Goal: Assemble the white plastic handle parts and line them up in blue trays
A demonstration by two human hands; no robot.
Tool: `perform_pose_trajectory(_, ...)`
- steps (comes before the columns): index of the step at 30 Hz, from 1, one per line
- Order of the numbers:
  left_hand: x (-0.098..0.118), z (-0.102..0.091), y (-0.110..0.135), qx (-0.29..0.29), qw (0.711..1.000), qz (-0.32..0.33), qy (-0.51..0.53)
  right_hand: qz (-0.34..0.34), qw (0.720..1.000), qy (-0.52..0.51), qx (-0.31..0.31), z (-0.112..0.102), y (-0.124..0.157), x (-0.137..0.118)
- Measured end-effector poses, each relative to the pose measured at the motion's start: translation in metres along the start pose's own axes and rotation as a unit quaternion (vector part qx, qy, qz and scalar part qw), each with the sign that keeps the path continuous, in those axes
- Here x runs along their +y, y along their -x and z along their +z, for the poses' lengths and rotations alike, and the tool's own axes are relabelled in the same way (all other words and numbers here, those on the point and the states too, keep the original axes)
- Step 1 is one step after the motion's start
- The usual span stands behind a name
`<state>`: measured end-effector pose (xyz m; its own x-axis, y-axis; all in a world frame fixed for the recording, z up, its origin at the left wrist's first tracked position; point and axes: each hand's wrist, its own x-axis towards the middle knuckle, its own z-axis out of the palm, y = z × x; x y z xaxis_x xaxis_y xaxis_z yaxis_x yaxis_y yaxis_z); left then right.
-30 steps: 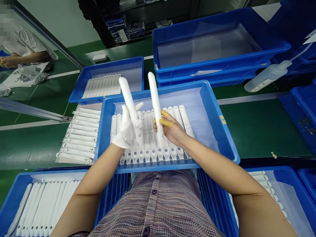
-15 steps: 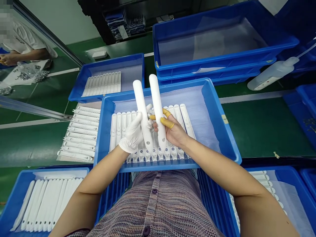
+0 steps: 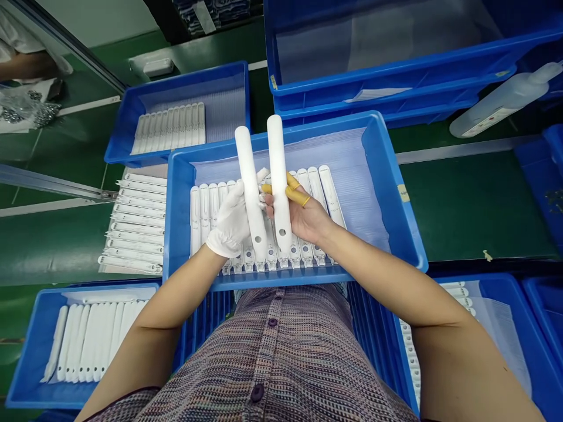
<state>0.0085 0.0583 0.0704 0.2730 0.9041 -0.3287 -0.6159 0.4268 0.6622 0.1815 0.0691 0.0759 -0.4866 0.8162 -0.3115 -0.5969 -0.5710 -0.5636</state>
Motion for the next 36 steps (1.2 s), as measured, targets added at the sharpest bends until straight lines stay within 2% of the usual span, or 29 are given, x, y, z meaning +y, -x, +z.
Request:
perform_pose_trajectory(5, 0.001, 0.001, 0.001, 0.000, 0.998, -0.016, 0.061, 0.020, 0.998, -0.059, -0.018, -0.002, -0.003, 0.002)
perform_pose_trajectory(9, 0.000, 0.002, 0.001, -0.009, 0.996, -0.012, 0.087, 0.013, 0.998, -0.057, -0.030, -0.006, -0.003, 0.004)
perform_pose_trajectory(15, -0.005, 0.005, 0.001, -0.015, 0.998, 0.049, 0.042, -0.048, 0.997, 0.050, -0.033, -0.012, 0.001, 0.009)
perform_pose_trajectory(21, -0.006, 0.002, 0.005, -0.059, 0.992, 0.077, -0.078, -0.096, 0.978, 0.180, -0.049, -0.015, 0.008, 0.014)
perform_pose_trajectory(25, -0.001, 0.002, 0.008, -0.077, 0.986, 0.091, -0.118, -0.177, 0.938, 0.295, -0.037, -0.020, 0.010, 0.020)
perform_pose_trajectory(29, 0.002, 0.001, 0.005, -0.099, 0.984, 0.092, -0.118, -0.296, 0.854, 0.428, 0.007, -0.027, 0.010, 0.025)
perform_pose_trajectory(32, 0.001, -0.003, 0.003, -0.142, 0.979, 0.066, -0.134, -0.351, 0.795, 0.494, 0.027, -0.030, 0.009, 0.027)
perform_pose_trajectory(34, -0.002, -0.006, 0.001, -0.172, 0.974, 0.048, -0.140, -0.371, 0.774, 0.512, 0.025, -0.030, 0.008, 0.028)
perform_pose_trajectory(36, -0.004, -0.007, 0.000, -0.185, 0.972, 0.049, -0.137, -0.377, 0.771, 0.513, 0.016, -0.028, 0.009, 0.028)
